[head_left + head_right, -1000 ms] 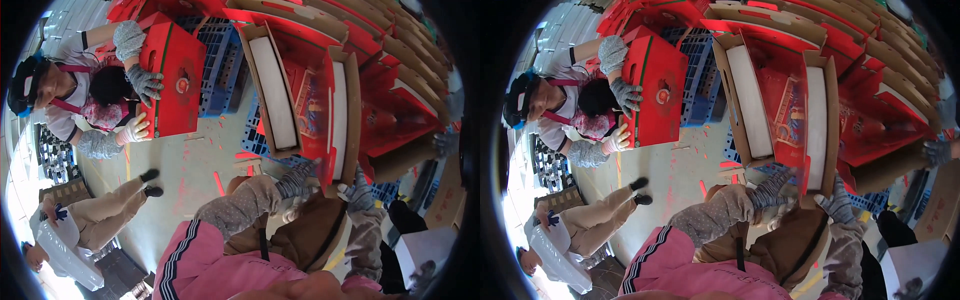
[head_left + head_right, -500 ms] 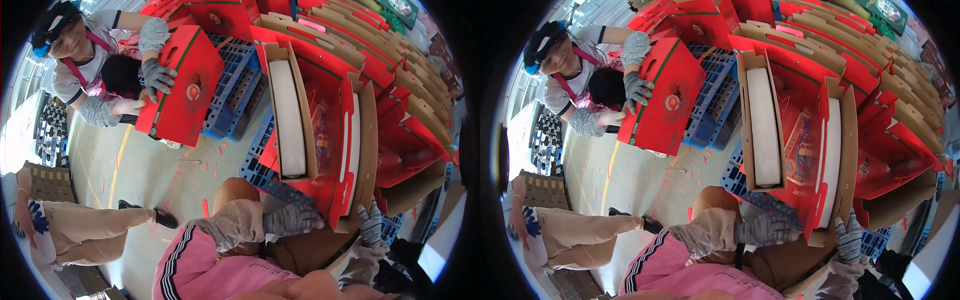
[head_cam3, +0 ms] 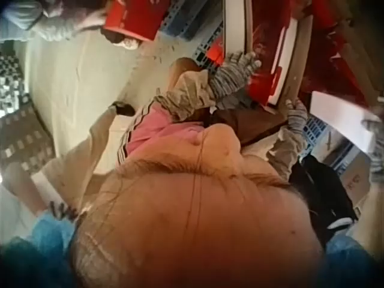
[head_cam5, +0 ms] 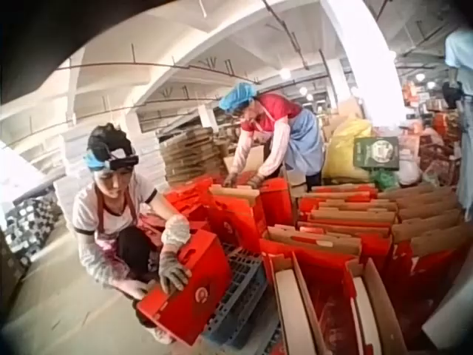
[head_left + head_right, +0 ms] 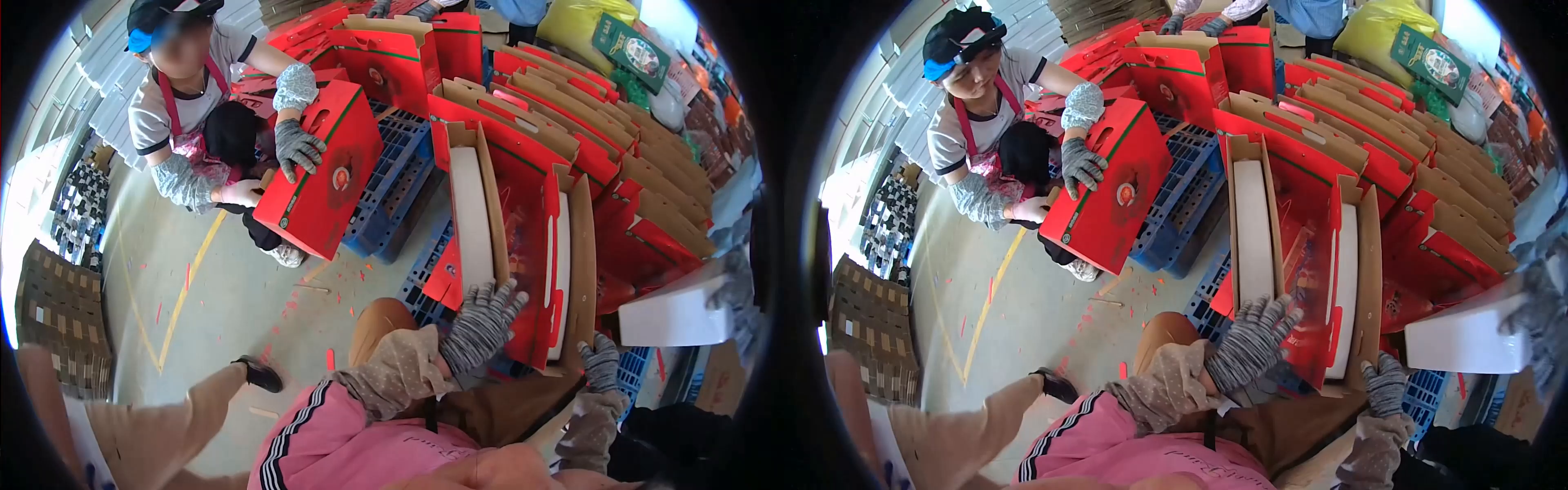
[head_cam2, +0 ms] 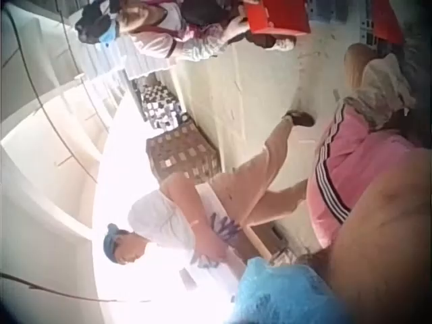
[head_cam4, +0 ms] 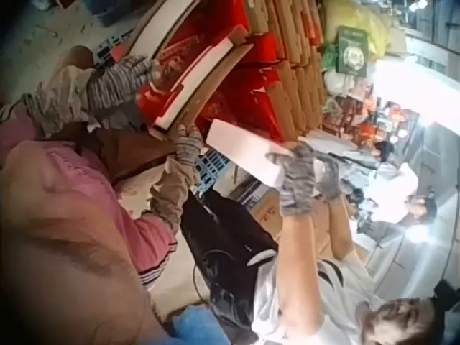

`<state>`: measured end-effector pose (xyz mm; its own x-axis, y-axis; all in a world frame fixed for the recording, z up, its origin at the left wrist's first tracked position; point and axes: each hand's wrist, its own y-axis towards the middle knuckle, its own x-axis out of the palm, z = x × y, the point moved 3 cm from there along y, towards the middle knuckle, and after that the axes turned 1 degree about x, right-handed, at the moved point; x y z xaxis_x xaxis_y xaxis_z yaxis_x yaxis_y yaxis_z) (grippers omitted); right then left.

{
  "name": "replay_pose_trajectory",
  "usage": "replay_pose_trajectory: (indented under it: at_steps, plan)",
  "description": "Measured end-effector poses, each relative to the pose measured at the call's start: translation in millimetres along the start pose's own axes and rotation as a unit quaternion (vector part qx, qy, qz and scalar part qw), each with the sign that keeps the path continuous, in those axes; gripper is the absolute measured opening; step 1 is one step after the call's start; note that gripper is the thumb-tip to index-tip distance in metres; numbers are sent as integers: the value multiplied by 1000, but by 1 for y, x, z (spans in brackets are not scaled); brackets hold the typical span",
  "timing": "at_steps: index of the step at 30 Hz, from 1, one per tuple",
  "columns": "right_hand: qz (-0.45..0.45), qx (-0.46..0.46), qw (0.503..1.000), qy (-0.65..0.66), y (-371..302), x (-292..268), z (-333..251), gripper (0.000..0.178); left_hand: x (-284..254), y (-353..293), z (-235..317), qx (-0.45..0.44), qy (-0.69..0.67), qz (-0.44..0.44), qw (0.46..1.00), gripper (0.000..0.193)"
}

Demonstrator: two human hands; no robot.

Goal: Assembling red cardboard gift boxes and placing protective inserts inside them on a production floor.

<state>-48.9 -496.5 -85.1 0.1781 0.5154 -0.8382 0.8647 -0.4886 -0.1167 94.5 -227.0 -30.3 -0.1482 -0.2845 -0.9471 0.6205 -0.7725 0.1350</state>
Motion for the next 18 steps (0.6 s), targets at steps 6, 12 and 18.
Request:
replay_pose_trajectory:
  at_steps: [6,12,18]
  plan:
    - [117,-50,988,-91,8,-13,22,39,20,-7,-33,-59,43,52,996,37]
    - [127,-3,964,-234,-24,-18,-33,38,16,2,-36,66,74,-64,993,17]
    - [153,-210,961,-97,-57,-39,-179,36,21,-16,-44,161,121,-42,979,22]
